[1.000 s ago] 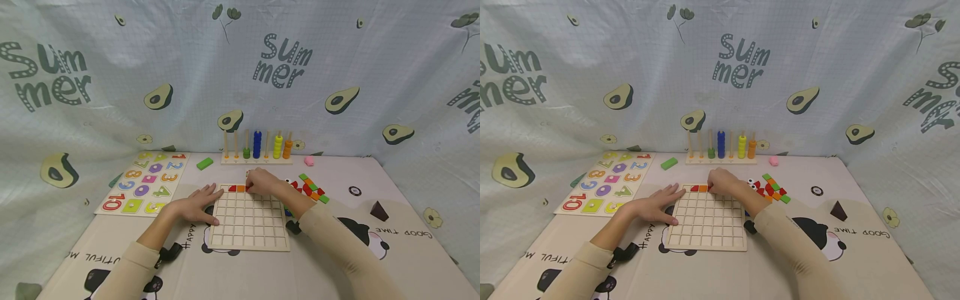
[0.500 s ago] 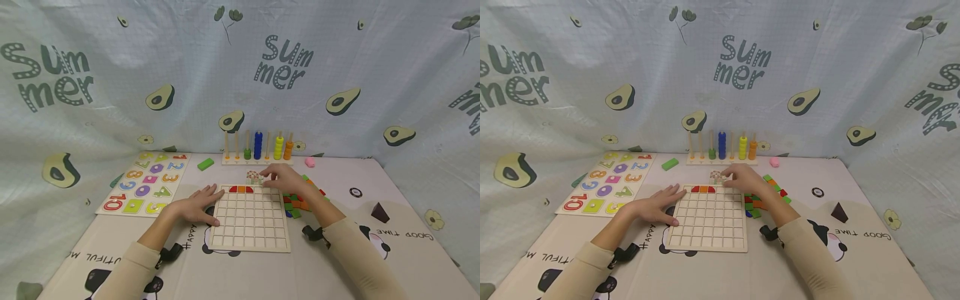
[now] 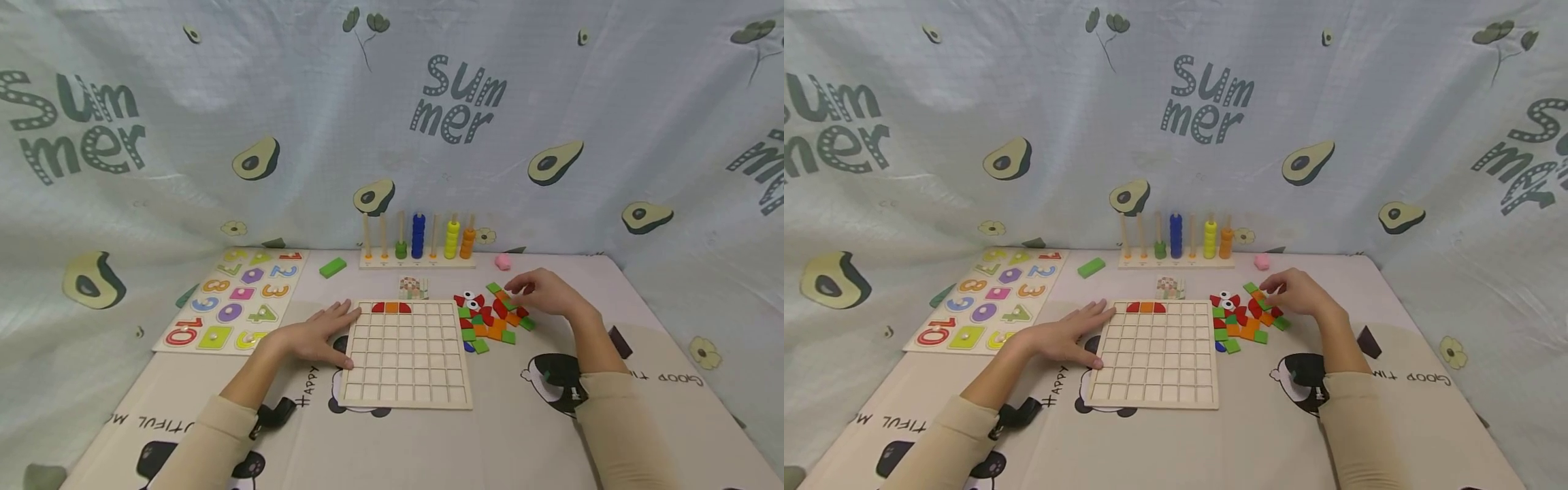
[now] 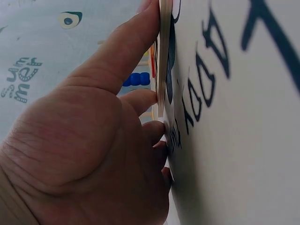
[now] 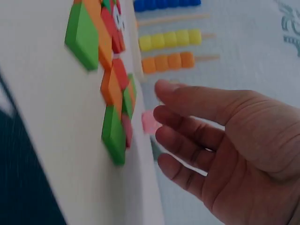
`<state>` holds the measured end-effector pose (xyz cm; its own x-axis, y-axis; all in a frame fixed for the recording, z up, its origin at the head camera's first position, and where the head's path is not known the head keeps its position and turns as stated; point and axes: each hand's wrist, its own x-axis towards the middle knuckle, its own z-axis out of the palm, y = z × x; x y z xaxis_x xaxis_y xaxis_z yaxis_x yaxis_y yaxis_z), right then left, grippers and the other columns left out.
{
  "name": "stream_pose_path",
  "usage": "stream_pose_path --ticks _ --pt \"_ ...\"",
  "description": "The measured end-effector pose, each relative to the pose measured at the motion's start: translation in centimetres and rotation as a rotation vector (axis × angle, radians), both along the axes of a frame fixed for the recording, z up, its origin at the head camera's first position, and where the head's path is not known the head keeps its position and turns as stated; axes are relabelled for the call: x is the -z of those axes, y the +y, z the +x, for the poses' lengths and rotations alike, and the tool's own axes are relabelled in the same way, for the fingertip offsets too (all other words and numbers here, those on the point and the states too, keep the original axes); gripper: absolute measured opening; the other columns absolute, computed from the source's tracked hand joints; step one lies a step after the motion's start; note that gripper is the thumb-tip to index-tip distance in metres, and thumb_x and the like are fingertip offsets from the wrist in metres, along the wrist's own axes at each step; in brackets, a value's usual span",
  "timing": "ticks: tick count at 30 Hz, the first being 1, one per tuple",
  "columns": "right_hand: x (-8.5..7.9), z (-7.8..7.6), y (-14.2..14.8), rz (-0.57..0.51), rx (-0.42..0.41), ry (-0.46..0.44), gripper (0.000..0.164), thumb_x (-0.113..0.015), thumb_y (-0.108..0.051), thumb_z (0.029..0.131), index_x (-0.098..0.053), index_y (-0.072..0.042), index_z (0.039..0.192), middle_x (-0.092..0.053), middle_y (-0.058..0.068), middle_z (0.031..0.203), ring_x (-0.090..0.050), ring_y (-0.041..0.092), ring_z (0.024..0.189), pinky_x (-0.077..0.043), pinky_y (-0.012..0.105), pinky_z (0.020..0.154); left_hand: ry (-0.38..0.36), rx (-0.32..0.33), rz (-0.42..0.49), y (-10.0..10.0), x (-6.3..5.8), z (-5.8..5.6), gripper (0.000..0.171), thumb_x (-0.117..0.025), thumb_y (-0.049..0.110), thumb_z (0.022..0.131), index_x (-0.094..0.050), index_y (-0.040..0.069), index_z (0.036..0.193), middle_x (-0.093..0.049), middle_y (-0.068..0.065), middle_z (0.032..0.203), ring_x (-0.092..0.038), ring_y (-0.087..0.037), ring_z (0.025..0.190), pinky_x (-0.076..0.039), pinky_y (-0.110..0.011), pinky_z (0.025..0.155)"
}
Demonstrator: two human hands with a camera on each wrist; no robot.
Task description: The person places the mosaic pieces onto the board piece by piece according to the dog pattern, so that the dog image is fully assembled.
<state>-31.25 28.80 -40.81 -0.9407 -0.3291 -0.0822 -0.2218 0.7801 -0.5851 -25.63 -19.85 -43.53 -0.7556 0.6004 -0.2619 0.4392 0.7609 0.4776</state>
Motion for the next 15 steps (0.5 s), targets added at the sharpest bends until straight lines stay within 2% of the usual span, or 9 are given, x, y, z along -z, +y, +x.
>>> stream_pose_path --ticks 6,10,15 --pt "1.3 -0.1 2.4 -0.008 -0.01 -0.085 0.022 -0.074 -0.016 0.084 -0.071 -0.005 0.103 -0.068 0.005 0.089 -0.056 0.022 0.08 -0.049 0.031 0.072 -0.001 -0.009 0.0 0.0 -0.2 0.0 0.106 -0.07 0.062 0.075 -0.013 0.022 0.156 0.003 -0.008 0.162 0.005 -0.029 0.148 -0.002 -0.049 0.118" --pt "2.1 -0.4 3.1 -0.034 0.001 -0.091 0.018 -0.074 -0.016 0.084 -0.071 -0.006 0.098 -0.068 0.004 0.088 -0.054 0.023 0.078 -0.048 0.031 0.068 -0.003 -0.009 0.005 0.1 -0.1 0.0 0.106 -0.07 0.062 0.076 -0.013 0.022 0.156 0.003 -0.009 0.162 0.005 -0.029 0.148 -0.002 -0.049 0.118" --pt "2.3 -0.3 3.4 -0.073 0.008 -0.071 0.016 -0.075 -0.016 0.083 -0.067 -0.007 0.094 -0.064 0.006 0.085 -0.052 0.024 0.078 -0.047 0.031 0.066 -0.012 -0.004 0.017 0.1 -0.2 0.0 0.106 -0.071 0.06 0.076 -0.014 0.021 0.156 0.003 -0.009 0.161 0.006 -0.029 0.147 -0.001 -0.05 0.118"
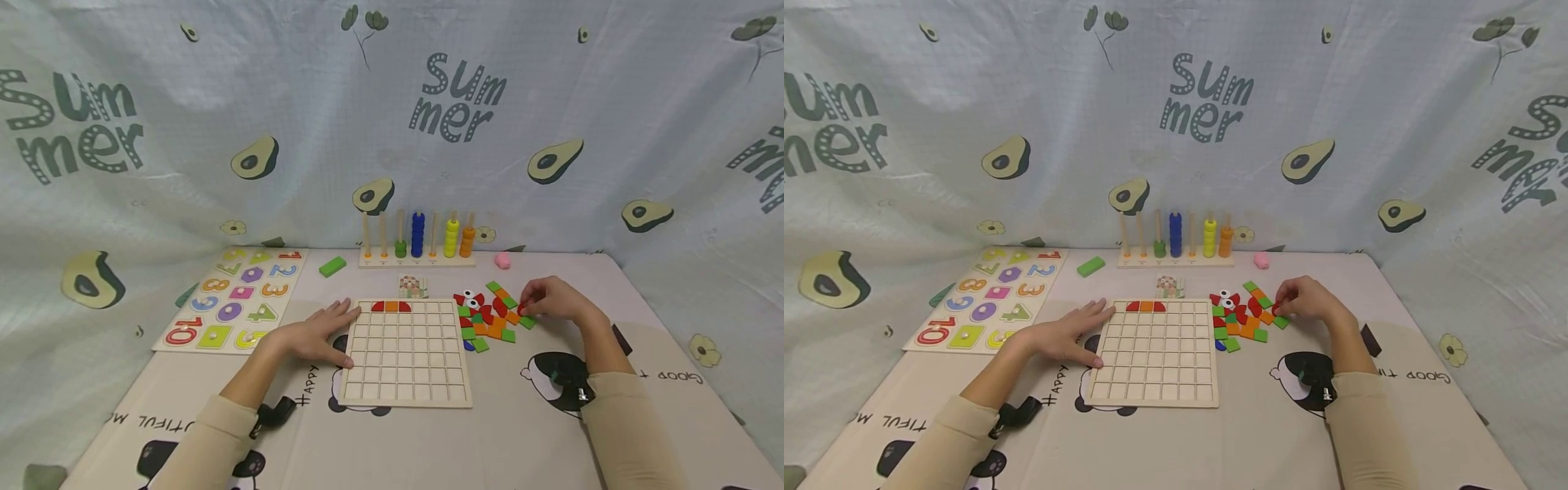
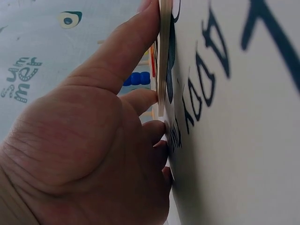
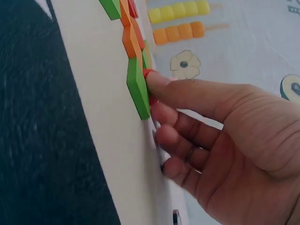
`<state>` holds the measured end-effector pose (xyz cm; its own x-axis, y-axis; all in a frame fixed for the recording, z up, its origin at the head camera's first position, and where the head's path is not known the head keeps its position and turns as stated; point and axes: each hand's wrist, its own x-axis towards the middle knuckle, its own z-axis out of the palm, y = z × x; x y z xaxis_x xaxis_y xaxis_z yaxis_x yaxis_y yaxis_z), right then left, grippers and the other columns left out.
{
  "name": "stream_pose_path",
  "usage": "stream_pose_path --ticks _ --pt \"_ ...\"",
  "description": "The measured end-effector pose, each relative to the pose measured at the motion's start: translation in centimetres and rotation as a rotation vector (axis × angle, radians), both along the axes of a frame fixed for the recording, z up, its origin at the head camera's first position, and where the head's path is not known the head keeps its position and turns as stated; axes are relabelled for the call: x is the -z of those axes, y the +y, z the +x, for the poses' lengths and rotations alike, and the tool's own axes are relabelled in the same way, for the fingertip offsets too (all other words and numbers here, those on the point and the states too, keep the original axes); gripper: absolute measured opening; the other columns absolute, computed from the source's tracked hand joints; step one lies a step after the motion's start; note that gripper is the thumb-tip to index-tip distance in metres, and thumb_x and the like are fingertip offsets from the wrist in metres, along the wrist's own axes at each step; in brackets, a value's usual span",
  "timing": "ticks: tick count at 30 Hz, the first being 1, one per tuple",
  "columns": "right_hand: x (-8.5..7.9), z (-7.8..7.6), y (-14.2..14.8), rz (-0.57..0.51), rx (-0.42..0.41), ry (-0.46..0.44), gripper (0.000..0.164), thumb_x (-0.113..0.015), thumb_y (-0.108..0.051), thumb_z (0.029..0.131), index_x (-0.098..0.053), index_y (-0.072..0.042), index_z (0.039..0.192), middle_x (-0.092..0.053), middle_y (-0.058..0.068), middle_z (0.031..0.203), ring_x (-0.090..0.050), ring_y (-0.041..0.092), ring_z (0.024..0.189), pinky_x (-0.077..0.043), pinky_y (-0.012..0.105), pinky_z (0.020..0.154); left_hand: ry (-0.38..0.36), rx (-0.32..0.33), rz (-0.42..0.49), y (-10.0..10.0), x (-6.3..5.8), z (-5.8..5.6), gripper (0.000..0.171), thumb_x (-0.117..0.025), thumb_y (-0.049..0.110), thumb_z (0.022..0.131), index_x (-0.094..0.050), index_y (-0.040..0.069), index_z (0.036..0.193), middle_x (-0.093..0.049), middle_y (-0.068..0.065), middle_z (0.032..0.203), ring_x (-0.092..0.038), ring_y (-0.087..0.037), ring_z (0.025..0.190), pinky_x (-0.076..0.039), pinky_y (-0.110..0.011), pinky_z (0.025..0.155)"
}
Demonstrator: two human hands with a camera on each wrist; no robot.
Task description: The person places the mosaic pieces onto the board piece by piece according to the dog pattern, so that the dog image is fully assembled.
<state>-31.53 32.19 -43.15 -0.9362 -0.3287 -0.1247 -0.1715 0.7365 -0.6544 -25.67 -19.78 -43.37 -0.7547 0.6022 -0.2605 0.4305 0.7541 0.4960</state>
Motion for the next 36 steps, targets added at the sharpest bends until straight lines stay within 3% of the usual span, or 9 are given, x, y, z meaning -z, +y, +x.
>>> stream_pose_path --ticks 6,10,16,19,22,26,31,36 --pt "-0.5 0.5 0.0 -0.154 0.034 -0.028 0.02 -0.072 -0.016 0.086 -0.062 -0.002 0.096 -0.065 0.013 0.086 -0.056 0.028 0.077 -0.051 0.032 0.066 -0.005 -0.006 0.006 -0.2 0.0 0.0 0.107 -0.072 0.06 0.075 -0.013 0.02 0.156 0.002 -0.009 0.162 0.005 -0.029 0.148 -0.001 -0.05 0.118" --pt "-1.7 0.3 -2.3 -0.235 0.017 0.043 0.02 -0.069 -0.02 0.089 -0.066 -0.006 0.103 -0.069 0.011 0.095 -0.061 0.034 0.082 -0.055 0.038 0.073 -0.006 -0.007 0.011 -0.1 0.0 -0.1 0.108 -0.072 0.059 0.075 -0.013 0.02 0.156 0.002 -0.009 0.162 0.005 -0.028 0.148 -0.001 -0.049 0.118" --pt "-3.7 -0.5 -12.1 -0.262 -0.157 0.122 0.011 -0.071 -0.02 0.088 -0.071 -0.015 0.098 -0.07 0.003 0.092 -0.065 0.034 0.085 -0.056 0.049 0.078 -0.013 -0.011 0.009 -0.3 0.1 0.1 0.108 -0.073 0.059 0.075 -0.013 0.021 0.156 0.003 -0.007 0.162 0.005 -0.028 0.147 -0.001 -0.049 0.118" --pt "-4.3 -0.7 -17.8 -0.24 -0.293 0.127 0.009 -0.07 -0.015 0.088 -0.072 -0.014 0.097 -0.071 0.001 0.089 -0.066 0.026 0.082 -0.056 0.045 0.076 -0.016 -0.016 0.014 -0.4 -0.1 0.3 0.107 -0.073 0.059 0.075 -0.013 0.021 0.156 0.003 -0.007 0.162 0.005 -0.028 0.147 -0.001 -0.049 0.118" --pt "-3.9 -1.1 -22.4 -0.207 -0.404 0.151 0.007 -0.071 -0.013 0.087 -0.072 -0.014 0.094 -0.071 -0.003 0.085 -0.064 0.015 0.077 -0.055 0.034 0.071 -0.017 -0.023 0.02 -0.5 -0.2 0.4 0.107 -0.074 0.058 0.075 -0.014 0.021 0.156 0.002 -0.006 0.162 0.005 -0.028 0.148 -0.002 -0.05 0.118" --pt "-2.4 -1.4 -26.5 -0.164 -0.439 0.163 0.006 -0.074 -0.01 0.084 -0.073 -0.014 0.088 -0.069 -0.007 0.078 -0.062 0.009 0.072 -0.052 0.025 0.066 -0.032 -0.035 0.031 -0.6 -0.5 0.5 0.107 -0.075 0.056 0.074 -0.015 0.022 0.155 0.001 -0.005 0.162 0.005 -0.029 0.147 -0.003 -0.053 0.117" --pt "-1.0 -1.3 -28.8 -0.118 -0.44 0.155 0.009 -0.077 -0.006 0.078 -0.072 -0.012 0.081 -0.067 -0.006 0.071 -0.059 0.008 0.066 -0.049 0.023 0.06 -0.036 -0.035 0.047 -0.6 -0.5 0.6 0.106 -0.076 0.055 0.074 -0.016 0.021 0.155 0.0 -0.006 0.162 0.004 -0.032 0.147 -0.004 -0.054 0.117" --pt "-0.6 -0.9 -29.7 -0.086 -0.439 0.143 0.01 -0.077 -0.007 0.08 -0.07 -0.015 0.079 -0.068 -0.006 0.07 -0.059 0.006 0.063 -0.048 0.021 0.058 -0.03 -0.033 0.051 -0.7 -0.4 0.5 0.107 -0.076 0.056 0.073 -0.017 0.02 0.155 0.0 -0.005 0.162 0.004 -0.031 0.147 -0.004 -0.054 0.117"
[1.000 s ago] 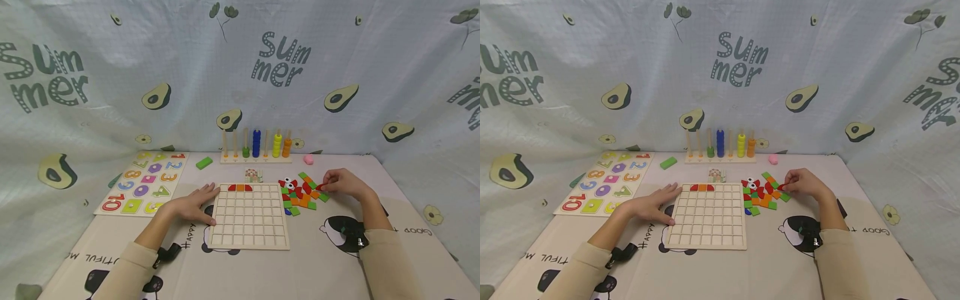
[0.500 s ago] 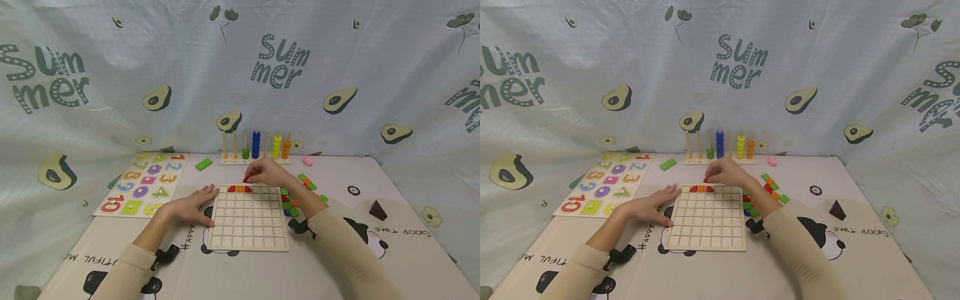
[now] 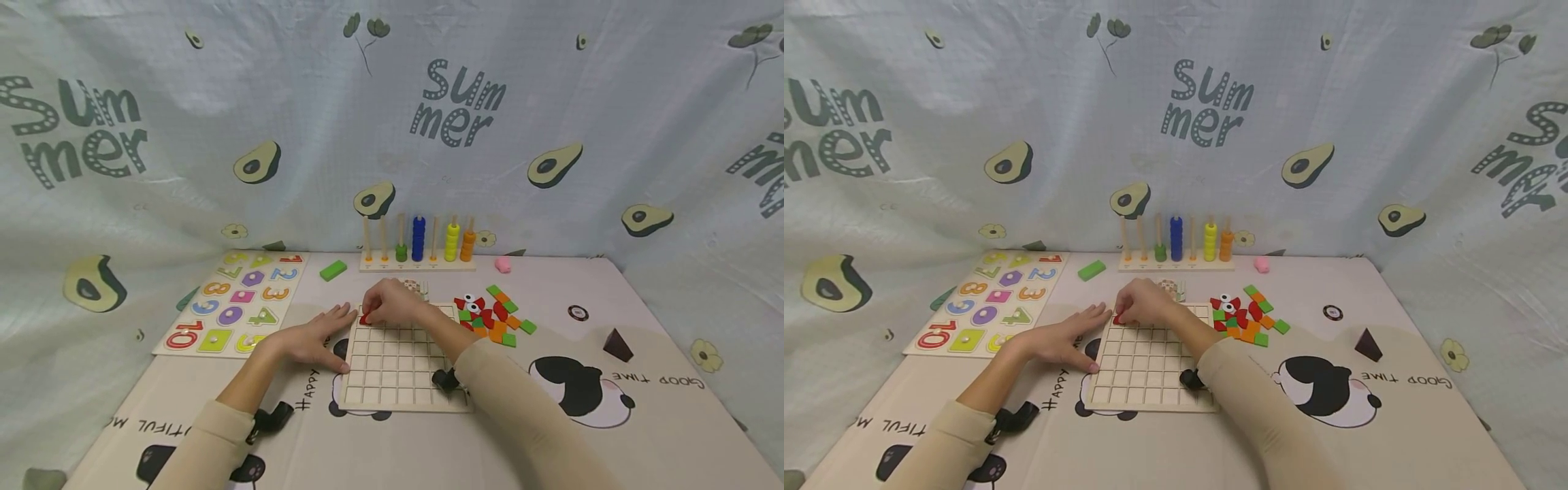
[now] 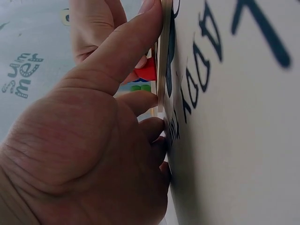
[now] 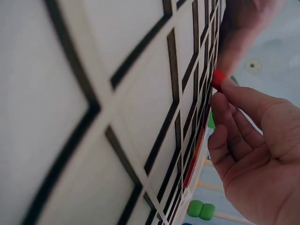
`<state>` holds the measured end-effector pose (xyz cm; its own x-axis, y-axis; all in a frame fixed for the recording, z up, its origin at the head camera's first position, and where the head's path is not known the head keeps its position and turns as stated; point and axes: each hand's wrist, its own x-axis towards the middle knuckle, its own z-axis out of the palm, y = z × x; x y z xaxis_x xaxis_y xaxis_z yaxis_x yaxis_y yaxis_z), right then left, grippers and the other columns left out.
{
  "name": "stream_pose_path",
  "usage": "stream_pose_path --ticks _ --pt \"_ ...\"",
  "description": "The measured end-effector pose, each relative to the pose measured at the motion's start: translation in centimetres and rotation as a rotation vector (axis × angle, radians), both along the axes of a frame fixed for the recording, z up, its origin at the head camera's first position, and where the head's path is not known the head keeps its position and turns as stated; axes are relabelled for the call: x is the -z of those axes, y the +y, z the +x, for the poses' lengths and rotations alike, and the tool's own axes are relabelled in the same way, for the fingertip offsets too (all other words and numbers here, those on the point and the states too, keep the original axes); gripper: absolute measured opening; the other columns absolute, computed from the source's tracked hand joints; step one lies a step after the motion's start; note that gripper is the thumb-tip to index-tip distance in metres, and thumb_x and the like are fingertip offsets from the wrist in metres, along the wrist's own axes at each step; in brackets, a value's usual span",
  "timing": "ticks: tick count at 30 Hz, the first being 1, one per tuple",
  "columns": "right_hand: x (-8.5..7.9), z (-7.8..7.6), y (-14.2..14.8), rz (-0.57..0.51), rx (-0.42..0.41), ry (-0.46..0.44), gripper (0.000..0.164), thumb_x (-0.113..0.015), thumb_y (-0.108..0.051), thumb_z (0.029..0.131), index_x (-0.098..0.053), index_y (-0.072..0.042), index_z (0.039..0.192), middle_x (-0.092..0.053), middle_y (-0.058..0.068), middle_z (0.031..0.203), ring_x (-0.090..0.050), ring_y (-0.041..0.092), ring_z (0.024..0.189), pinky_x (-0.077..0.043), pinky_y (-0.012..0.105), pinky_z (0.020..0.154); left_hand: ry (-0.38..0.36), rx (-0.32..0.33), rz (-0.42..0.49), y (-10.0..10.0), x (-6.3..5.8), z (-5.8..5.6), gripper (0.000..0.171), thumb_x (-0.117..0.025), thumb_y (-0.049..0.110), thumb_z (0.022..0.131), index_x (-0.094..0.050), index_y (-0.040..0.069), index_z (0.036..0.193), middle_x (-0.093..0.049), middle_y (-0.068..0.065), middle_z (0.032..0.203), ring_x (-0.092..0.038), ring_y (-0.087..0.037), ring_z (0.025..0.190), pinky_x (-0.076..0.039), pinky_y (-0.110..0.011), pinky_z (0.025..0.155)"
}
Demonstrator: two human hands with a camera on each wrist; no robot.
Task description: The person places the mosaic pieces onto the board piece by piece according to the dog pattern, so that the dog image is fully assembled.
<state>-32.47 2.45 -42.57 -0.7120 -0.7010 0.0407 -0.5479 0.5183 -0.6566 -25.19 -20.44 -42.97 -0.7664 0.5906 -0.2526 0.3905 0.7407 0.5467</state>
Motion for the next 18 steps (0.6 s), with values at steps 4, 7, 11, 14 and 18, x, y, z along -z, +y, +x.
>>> stream_pose_path --ticks 4,7,11,14,18 --pt "0.07 0.15 -0.31 0.014 -0.018 0.024 0.004 -0.075 -0.01 0.082 -0.072 -0.012 0.083 -0.067 -0.007 0.071 -0.057 0.007 0.063 -0.047 0.021 0.057 0.012 0.005 0.0 -0.02 0.07 -0.06 0.108 -0.076 0.056 0.073 -0.016 0.019 0.155 -0.001 -0.006 0.162 0.004 -0.03 0.147 -0.003 -0.052 0.118" --pt "0.16 0.21 -0.42 0.048 -0.032 0.073 0.003 -0.076 -0.014 0.082 -0.074 -0.012 0.083 -0.066 -0.007 0.073 -0.056 0.007 0.066 -0.046 0.021 0.06 0.018 0.017 0.001 -0.03 0.12 -0.11 0.108 -0.076 0.057 0.073 -0.017 0.018 0.155 -0.001 -0.007 0.162 0.003 -0.029 0.147 -0.003 -0.052 0.118" --pt "0.17 0.37 -0.49 0.106 -0.033 0.137 0.003 -0.076 -0.016 0.082 -0.076 -0.014 0.084 -0.067 -0.007 0.079 -0.057 0.007 0.073 -0.047 0.022 0.066 0.023 0.024 -0.002 -0.01 0.09 -0.11 0.108 -0.075 0.057 0.073 -0.017 0.017 0.155 -0.001 -0.007 0.162 0.003 -0.029 0.148 -0.003 -0.051 0.118" --pt "0.14 0.44 -0.54 0.137 -0.026 0.146 0.007 -0.076 -0.015 0.082 -0.077 -0.014 0.089 -0.067 -0.007 0.083 -0.058 0.005 0.076 -0.048 0.022 0.069 0.021 0.02 -0.002 0.0 -0.01 -0.05 0.108 -0.075 0.058 0.073 -0.017 0.018 0.155 -0.001 -0.007 0.162 0.004 -0.028 0.148 -0.002 -0.05 0.118" --pt "-0.12 0.6 -0.37 0.154 -0.023 0.137 0.013 -0.075 -0.014 0.083 -0.078 -0.013 0.095 -0.068 -0.006 0.086 -0.059 0.005 0.077 -0.049 0.021 0.069 0.019 0.018 -0.004 -0.01 0.09 -0.11 0.108 -0.076 0.057 0.073 -0.017 0.018 0.155 -0.001 -0.006 0.162 0.003 -0.029 0.148 -0.003 -0.051 0.118"
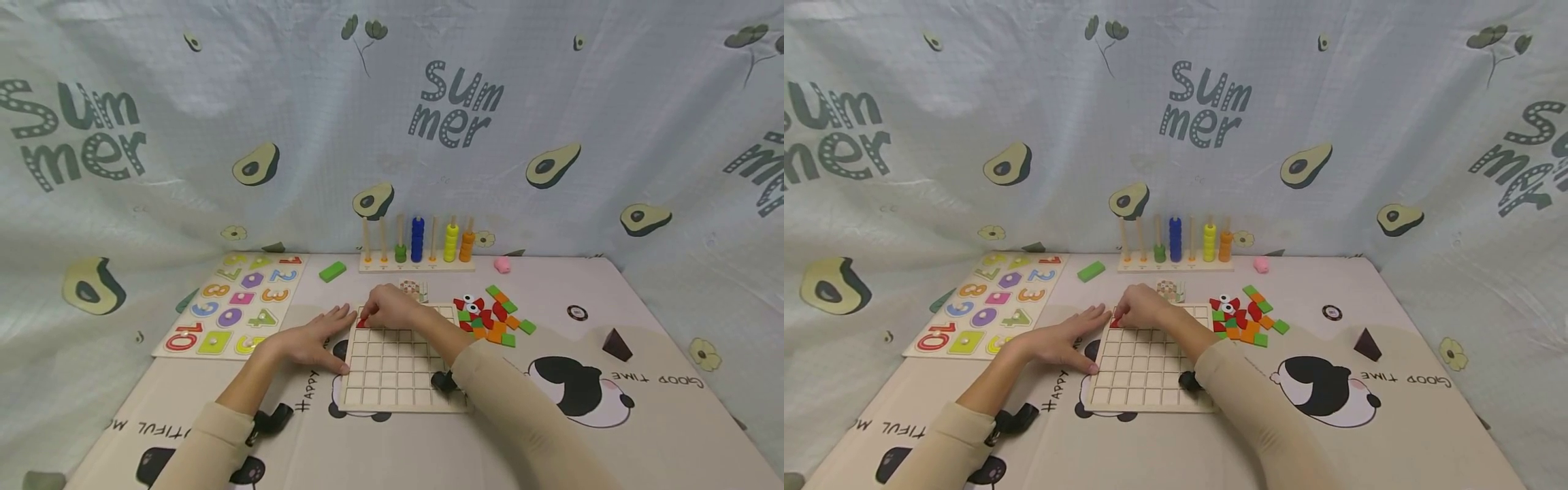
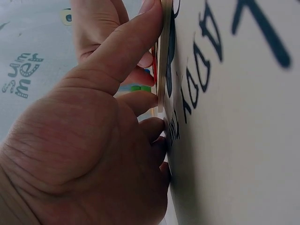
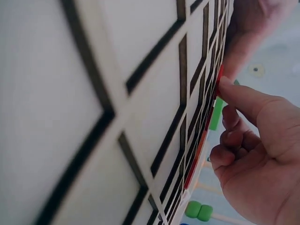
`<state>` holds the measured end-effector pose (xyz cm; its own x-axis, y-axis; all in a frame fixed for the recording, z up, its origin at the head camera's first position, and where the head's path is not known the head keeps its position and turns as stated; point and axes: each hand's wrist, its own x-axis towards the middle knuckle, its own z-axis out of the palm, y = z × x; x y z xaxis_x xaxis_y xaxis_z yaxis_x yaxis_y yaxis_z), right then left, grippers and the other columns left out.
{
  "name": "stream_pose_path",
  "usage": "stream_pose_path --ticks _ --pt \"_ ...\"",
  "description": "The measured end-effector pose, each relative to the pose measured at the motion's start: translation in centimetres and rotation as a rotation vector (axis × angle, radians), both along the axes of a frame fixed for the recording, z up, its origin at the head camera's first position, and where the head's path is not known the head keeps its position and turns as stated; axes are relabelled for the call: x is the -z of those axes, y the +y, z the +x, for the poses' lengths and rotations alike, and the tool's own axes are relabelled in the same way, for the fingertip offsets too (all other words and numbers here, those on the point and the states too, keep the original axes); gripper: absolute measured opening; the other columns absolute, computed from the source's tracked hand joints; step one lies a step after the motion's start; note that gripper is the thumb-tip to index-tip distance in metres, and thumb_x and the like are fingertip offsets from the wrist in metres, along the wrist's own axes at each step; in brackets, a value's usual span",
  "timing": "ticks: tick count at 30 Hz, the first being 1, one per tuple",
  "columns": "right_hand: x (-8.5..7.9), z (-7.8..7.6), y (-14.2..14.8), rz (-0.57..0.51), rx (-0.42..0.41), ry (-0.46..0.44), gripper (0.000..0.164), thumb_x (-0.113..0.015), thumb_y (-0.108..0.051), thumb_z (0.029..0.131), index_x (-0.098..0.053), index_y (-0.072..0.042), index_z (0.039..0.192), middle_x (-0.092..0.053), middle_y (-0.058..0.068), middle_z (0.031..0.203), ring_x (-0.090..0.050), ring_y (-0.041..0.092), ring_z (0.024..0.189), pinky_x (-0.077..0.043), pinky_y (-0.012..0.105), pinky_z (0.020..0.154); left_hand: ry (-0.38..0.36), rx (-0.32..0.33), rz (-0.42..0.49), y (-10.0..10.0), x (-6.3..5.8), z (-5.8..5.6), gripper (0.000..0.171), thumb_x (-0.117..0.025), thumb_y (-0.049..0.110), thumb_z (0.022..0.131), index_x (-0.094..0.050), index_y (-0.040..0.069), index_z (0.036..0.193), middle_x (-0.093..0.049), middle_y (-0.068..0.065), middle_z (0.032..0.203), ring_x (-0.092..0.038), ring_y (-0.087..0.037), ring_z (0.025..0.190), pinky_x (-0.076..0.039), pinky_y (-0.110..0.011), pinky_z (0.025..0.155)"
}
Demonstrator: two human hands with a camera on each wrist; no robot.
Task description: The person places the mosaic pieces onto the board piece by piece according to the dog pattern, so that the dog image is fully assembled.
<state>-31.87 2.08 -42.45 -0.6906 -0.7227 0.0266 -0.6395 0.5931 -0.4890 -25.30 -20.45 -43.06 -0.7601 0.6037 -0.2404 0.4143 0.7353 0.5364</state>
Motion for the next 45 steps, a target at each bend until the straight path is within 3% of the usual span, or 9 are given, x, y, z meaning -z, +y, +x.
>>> stream_pose_path --ticks 7,10,15,20,25,30,35,42,45 --pt "-2.2 0.3 3.0 -0.108 0.016 0.011 0.023 -0.071 -0.019 0.087 -0.074 -0.013 0.11 -0.068 -0.001 0.096 -0.057 0.01 0.077 -0.049 0.026 0.065 -0.017 -0.023 -0.013 0.0 0.1 0.0 0.107 -0.075 0.058 0.073 -0.016 0.022 0.155 0.0 -0.004 0.162 0.003 -0.03 0.147 -0.004 -0.055 0.117" --pt "-3.4 0.5 6.0 -0.19 0.049 0.035 0.024 -0.069 -0.023 0.089 -0.073 -0.016 0.113 -0.066 0.0 0.103 -0.055 0.013 0.076 -0.049 0.028 0.062 -0.024 -0.03 -0.009 -0.1 0.0 0.1 0.107 -0.076 0.056 0.073 -0.016 0.022 0.155 0.0 -0.005 0.162 0.004 -0.031 0.147 -0.004 -0.055 0.117" --pt "-4.2 0.6 11.6 -0.288 0.176 0.06 0.027 -0.069 -0.024 0.09 -0.07 -0.02 0.116 -0.064 -0.003 0.112 -0.058 0.016 0.083 -0.053 0.031 0.065 -0.021 -0.023 0.0 -0.2 0.2 0.3 0.107 -0.076 0.055 0.074 -0.016 0.021 0.155 0.0 -0.005 0.162 0.004 -0.03 0.147 -0.003 -0.053 0.117" --pt "-3.1 0.4 16.3 -0.227 0.329 0.04 0.031 -0.068 -0.025 0.091 -0.067 -0.016 0.121 -0.066 0.002 0.113 -0.057 0.019 0.089 -0.053 0.031 0.067 -0.024 -0.03 0.001 -0.2 0.3 0.4 0.108 -0.076 0.055 0.073 -0.015 0.022 0.155 0.002 -0.004 0.162 0.005 -0.03 0.147 -0.002 -0.052 0.118" --pt "-1.0 -0.6 18.8 -0.157 0.418 -0.033 0.029 -0.067 -0.017 0.091 -0.069 -0.006 0.117 -0.066 0.008 0.102 -0.053 0.022 0.076 -0.051 0.03 0.06 -0.023 -0.022 0.002 -0.2 0.1 0.4 0.108 -0.076 0.055 0.073 -0.014 0.021 0.155 0.002 -0.005 0.162 0.005 -0.031 0.147 -0.002 -0.052 0.118" --pt "0.8 -1.3 19.5 -0.16 0.454 -0.092 0.025 -0.067 -0.014 0.09 -0.071 -0.004 0.112 -0.064 0.01 0.095 -0.054 0.022 0.068 -0.05 0.03 0.058 -0.016 -0.024 -0.004 -0.1 0.2 0.4 0.107 -0.075 0.056 0.074 -0.015 0.021 0.155 0.002 -0.005 0.162 0.004 -0.031 0.147 -0.003 -0.052 0.118" --pt "1.9 -1.8 19.5 -0.131 0.476 -0.094 0.022 -0.069 -0.018 0.089 -0.072 -0.007 0.109 -0.065 0.006 0.094 -0.054 0.02 0.075 -0.049 0.028 0.066 -0.022 -0.023 -0.001 -0.1 0.2 0.4 0.107 -0.076 0.055 0.074 -0.015 0.02 0.155 0.001 -0.006 0.162 0.004 -0.031 0.147 -0.002 -0.052 0.117" --pt "1.6 -1.8 19.5 -0.2 0.478 -0.075 0.013 -0.071 -0.015 0.087 -0.072 -0.012 0.1 -0.067 0.003 0.087 -0.057 0.023 0.073 -0.052 0.032 0.065 0.005 -0.015 -0.005 0.0 0.3 0.2 0.107 -0.075 0.056 0.074 -0.015 0.02 0.155 0.001 -0.006 0.162 0.004 -0.03 0.147 -0.002 -0.05 0.118" --pt "1.2 -1.7 19.4 -0.238 0.446 -0.063 0.014 -0.069 -0.015 0.09 -0.072 -0.01 0.102 -0.067 0.003 0.091 -0.058 0.021 0.077 -0.052 0.031 0.071 0.005 -0.005 -0.001 0.1 0.2 0.1 0.107 -0.075 0.055 0.074 -0.015 0.02 0.155 0.001 -0.007 0.162 0.004 -0.029 0.148 -0.002 -0.05 0.118"
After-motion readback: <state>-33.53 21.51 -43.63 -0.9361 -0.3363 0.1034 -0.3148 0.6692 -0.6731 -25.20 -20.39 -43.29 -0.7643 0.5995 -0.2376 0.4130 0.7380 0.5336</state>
